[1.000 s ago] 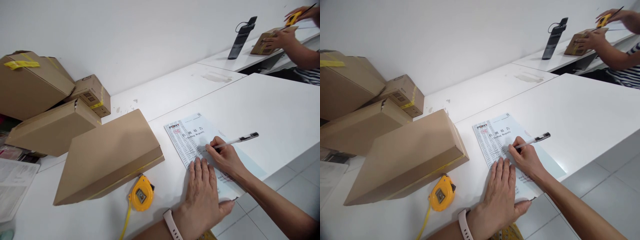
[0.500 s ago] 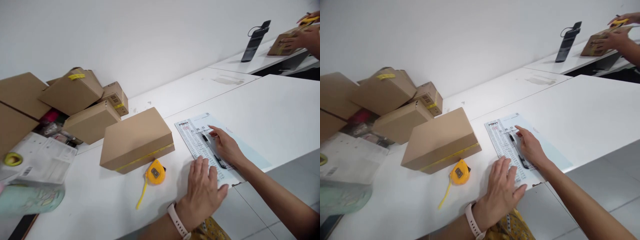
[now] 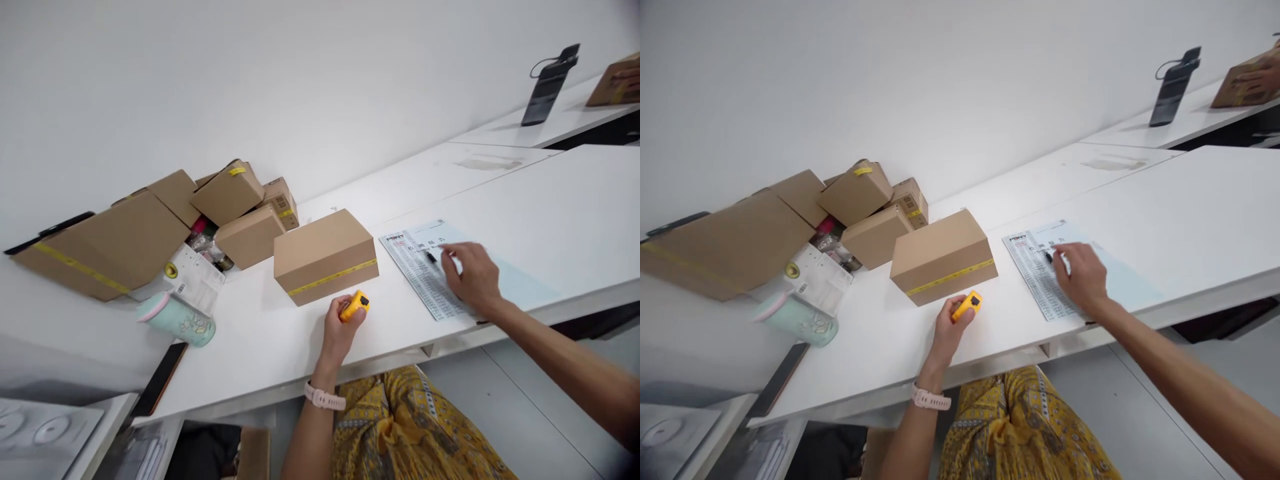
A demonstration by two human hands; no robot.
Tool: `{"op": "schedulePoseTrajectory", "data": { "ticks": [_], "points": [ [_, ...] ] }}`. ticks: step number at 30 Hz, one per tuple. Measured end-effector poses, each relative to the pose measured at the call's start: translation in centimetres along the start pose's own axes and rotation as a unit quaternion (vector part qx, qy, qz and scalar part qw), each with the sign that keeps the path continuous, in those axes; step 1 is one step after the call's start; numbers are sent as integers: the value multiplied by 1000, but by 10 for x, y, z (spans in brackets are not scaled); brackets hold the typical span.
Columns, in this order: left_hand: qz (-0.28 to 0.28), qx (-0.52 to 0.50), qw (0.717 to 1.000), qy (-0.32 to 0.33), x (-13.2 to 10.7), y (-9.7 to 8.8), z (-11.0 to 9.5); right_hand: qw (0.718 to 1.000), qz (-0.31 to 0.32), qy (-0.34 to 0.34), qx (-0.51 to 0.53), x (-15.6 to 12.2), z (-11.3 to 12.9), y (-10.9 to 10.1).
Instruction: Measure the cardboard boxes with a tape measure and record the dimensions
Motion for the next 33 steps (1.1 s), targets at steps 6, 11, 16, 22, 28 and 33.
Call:
{"op": "schedulePoseTrajectory", "data": {
  "ticks": [6,11,16,22,28,33],
  "points": [
    [76,-194,977,-36,-30,-2,-37,896,356,36,262,-56,98,42],
    [44,-222,973,-47,-37,-16,-46,825,451,59,334,-66,143,55],
    [23,-191,981,-34,-17,-44,-66,831,436,32,343,-34,155,55],
    [-50,-118,991,32,48,-137,-127,841,281,101,452,88,120,49],
    [-85,-71,993,-35,96,-208,-122,842,300,150,423,130,90,102],
    [-71,-66,991,-96,106,-225,-96,862,319,135,371,120,90,133]
  ]
}}
Point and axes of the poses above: each hand's wrist, its own x-axis towards the middle knuckle, its own y-axis out of the palm, z = x × y, the point moved 6 cm from there along x, towards the middle knuckle, and after that the axes turned 10 degrees about -x, right-handed, at the moved point
